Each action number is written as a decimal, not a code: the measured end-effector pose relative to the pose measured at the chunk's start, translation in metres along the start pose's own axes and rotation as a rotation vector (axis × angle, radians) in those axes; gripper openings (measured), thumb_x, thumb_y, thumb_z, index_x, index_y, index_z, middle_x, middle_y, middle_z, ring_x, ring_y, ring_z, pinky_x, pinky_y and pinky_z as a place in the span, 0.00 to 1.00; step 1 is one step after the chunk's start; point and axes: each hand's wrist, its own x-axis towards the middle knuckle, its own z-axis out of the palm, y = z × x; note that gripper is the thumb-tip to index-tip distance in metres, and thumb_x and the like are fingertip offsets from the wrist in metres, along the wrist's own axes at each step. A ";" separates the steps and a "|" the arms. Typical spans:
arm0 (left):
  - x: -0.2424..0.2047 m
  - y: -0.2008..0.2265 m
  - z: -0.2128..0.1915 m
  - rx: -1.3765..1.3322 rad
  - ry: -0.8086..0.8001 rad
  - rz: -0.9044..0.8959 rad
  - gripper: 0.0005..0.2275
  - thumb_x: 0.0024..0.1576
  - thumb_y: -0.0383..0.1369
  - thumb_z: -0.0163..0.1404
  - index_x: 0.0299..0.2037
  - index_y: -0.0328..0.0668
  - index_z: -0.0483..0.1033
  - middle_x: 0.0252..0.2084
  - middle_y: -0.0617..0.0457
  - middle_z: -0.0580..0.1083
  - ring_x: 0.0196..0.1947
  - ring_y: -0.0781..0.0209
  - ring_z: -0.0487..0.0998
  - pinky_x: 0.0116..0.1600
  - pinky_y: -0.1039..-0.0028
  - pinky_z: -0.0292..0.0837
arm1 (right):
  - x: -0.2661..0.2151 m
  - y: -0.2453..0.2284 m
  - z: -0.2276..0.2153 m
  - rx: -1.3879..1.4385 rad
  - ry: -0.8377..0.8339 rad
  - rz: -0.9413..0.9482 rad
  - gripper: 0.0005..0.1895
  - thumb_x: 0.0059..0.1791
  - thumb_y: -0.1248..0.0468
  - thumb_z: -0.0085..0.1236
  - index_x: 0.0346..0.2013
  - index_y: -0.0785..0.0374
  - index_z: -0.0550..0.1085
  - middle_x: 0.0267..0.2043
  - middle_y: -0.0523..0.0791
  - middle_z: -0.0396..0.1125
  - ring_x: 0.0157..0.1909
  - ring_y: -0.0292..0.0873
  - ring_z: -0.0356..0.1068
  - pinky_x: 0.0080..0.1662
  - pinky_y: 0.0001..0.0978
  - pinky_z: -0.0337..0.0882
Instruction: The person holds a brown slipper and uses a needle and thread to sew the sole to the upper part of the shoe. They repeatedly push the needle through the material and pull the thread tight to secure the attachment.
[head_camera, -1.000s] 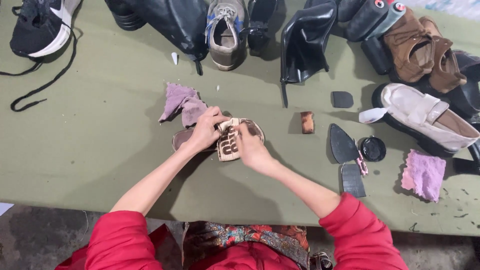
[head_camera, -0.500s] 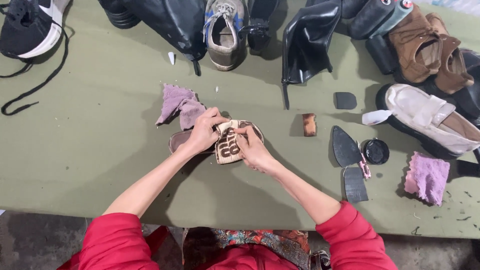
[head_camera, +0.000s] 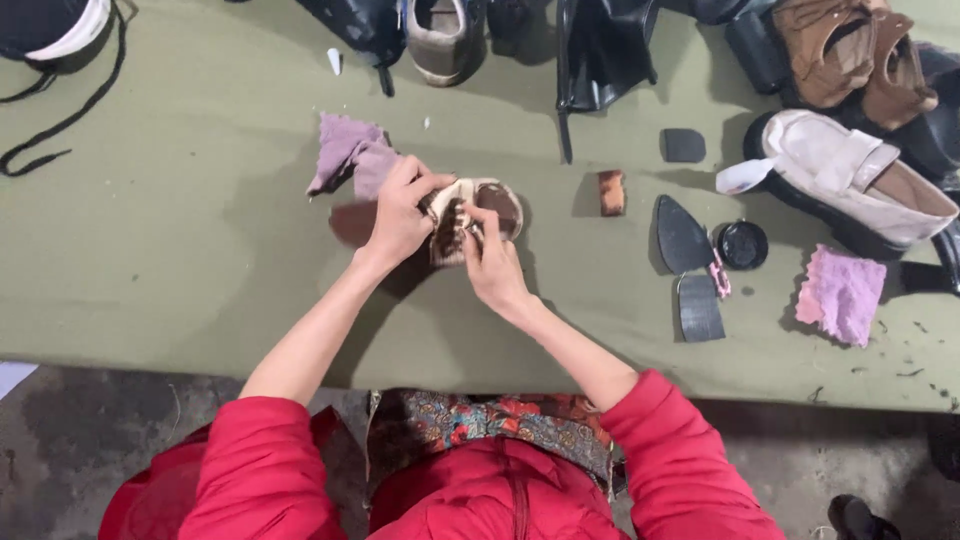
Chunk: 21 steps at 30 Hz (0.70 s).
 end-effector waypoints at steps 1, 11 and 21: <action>0.000 0.013 -0.001 0.011 0.008 0.002 0.05 0.57 0.28 0.61 0.41 0.43 0.82 0.33 0.51 0.67 0.35 0.46 0.73 0.46 0.63 0.71 | -0.001 0.022 0.006 0.003 -0.006 -0.012 0.18 0.57 0.66 0.41 0.63 0.56 0.61 0.56 0.60 0.71 0.51 0.70 0.71 0.47 0.63 0.76; 0.006 0.059 -0.012 0.310 0.571 0.445 0.04 0.53 0.27 0.63 0.36 0.45 0.85 0.36 0.54 0.75 0.34 0.56 0.77 0.43 0.67 0.77 | 0.012 0.121 0.033 -0.053 0.516 -0.625 0.26 0.49 0.60 0.66 0.57 0.64 0.65 0.44 0.50 0.76 0.37 0.55 0.78 0.35 0.40 0.80; 0.003 0.069 -0.018 0.267 0.632 0.504 0.01 0.55 0.25 0.61 0.34 0.41 0.85 0.32 0.51 0.75 0.30 0.55 0.77 0.37 0.67 0.77 | 0.011 0.134 0.035 -0.062 0.546 -0.725 0.24 0.49 0.56 0.68 0.46 0.67 0.65 0.32 0.48 0.75 0.28 0.51 0.78 0.31 0.34 0.77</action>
